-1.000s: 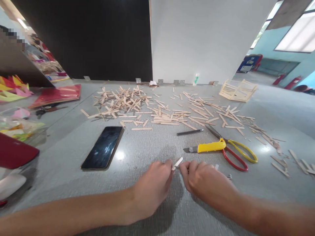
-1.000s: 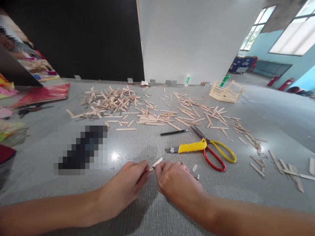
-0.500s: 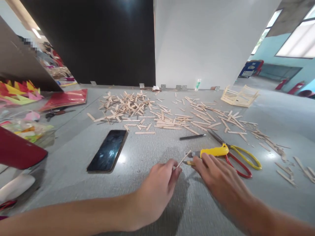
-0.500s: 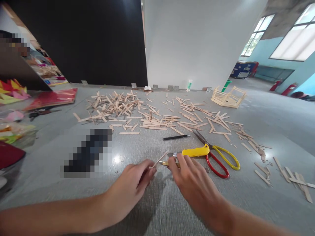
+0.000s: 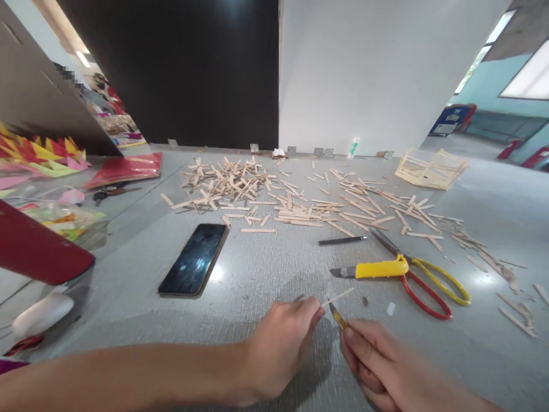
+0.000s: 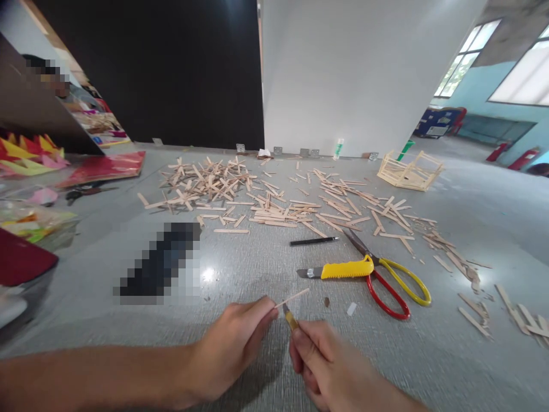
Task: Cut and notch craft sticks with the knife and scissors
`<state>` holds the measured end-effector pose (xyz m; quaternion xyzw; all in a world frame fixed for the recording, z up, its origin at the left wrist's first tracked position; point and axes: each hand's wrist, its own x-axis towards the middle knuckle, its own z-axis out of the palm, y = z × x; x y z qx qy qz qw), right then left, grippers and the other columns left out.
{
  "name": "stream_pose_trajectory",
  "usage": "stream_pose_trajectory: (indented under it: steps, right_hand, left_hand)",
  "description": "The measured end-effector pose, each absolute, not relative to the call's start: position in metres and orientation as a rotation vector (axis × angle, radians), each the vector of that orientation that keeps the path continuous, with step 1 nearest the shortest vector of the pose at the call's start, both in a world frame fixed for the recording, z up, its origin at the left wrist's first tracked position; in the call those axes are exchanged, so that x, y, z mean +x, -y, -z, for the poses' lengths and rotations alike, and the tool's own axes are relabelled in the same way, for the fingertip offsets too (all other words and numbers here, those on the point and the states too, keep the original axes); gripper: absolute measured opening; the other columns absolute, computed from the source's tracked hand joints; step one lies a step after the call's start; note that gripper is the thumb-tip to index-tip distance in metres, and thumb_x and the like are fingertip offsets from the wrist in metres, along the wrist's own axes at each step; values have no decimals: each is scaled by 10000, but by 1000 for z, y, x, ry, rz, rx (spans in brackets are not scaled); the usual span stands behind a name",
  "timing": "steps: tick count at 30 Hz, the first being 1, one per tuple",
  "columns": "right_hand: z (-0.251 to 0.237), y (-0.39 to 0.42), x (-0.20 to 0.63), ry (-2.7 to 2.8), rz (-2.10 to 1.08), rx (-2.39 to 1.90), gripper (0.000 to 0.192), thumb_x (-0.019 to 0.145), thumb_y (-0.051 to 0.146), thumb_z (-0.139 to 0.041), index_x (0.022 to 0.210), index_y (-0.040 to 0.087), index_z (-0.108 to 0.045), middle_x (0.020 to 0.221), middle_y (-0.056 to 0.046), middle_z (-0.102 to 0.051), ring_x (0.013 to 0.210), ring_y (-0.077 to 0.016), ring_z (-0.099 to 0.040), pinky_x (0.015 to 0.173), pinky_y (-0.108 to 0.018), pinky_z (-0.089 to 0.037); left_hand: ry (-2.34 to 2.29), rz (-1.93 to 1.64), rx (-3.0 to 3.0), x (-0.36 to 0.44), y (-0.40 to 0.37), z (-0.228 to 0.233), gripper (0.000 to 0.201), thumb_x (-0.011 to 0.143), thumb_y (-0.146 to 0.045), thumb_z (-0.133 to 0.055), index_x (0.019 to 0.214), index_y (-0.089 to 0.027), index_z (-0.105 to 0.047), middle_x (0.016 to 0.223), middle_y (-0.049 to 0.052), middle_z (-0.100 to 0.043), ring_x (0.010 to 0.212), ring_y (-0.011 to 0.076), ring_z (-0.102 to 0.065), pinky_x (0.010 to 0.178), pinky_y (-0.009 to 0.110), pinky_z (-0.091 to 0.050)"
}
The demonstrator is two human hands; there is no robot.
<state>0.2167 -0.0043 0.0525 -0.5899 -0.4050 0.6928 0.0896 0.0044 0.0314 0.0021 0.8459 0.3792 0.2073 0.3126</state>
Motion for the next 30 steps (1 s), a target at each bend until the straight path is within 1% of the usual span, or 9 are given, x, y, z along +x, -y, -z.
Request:
stream_pose_trajectory:
  steps: [3,6,9,11,18,21,24,27,30]
  right_hand:
    - [-70,-15,229,1299,-2250,-1754,396,999,626,-537,886,250,-484,582,116,-319,446,-66,-190,368,-150,-161]
    - [-69,-21,232,1313,-2377,-1717,398,1013,591,-547,841,245,-451,582,118,-313,433,-55,-147,345,-156,-121]
    - [-49,-4,215,1092,-2259,-1630,409,983,661,-524,922,264,-448,626,112,-326,470,-67,-184,372,-164,-169]
    - [-42,5,205,1050,-1989,-1662,505,902,742,-570,875,260,-422,646,98,-338,505,-74,-237,382,-171,-124]
    - [-75,-27,221,1290,-2397,-1644,397,1032,567,-531,815,249,-435,547,128,-278,437,-65,-105,367,-189,-86]
    - [-58,-14,207,1195,-2257,-1633,357,1045,571,-439,865,264,-411,606,109,-298,468,-82,-181,405,-181,-161]
    - [-45,-1,201,1258,-1890,-1615,387,960,579,-554,818,246,-418,697,51,-398,565,-96,-316,476,-183,-256]
    - [-57,-14,220,1333,-2227,-1544,329,982,563,-542,892,260,-453,683,75,-370,517,-90,-236,425,-179,-194]
    - [-68,-29,233,1368,-2392,-1596,369,1052,536,-478,823,246,-465,569,110,-295,444,-77,-148,371,-178,-129]
  left_hand:
    - [-925,-539,2236,4,-31,3,247,1039,-140,-370,829,-214,-478,668,-27,-523,550,140,-438,556,261,-342]
    - [-933,-548,2202,5,-31,6,253,1052,-171,-362,832,-216,-479,654,-36,-490,539,137,-408,555,267,-328]
    - [-993,-577,2136,5,-32,4,290,1084,-215,-320,827,-223,-455,652,-43,-468,532,131,-392,549,259,-337]
    - [-995,-582,2112,5,-33,2,291,1080,-216,-318,814,-230,-433,652,-46,-455,544,132,-389,550,255,-342]
    - [-985,-570,2107,5,-34,0,255,1048,-186,-346,813,-234,-430,642,-58,-408,540,131,-361,536,253,-310]
    - [-1001,-583,2105,5,-36,1,271,1062,-192,-320,818,-233,-431,660,-47,-447,561,136,-402,551,257,-321]
    - [-973,-576,2118,3,-37,2,263,1060,-185,-326,825,-232,-435,668,-49,-459,570,134,-402,556,254,-323]
    - [-946,-564,2140,3,-36,3,244,1045,-178,-345,823,-231,-431,667,-53,-429,565,132,-367,558,259,-314]
    - [-947,-552,2146,4,-34,3,244,1038,-175,-346,815,-233,-426,645,-61,-385,546,130,-333,543,260,-297]
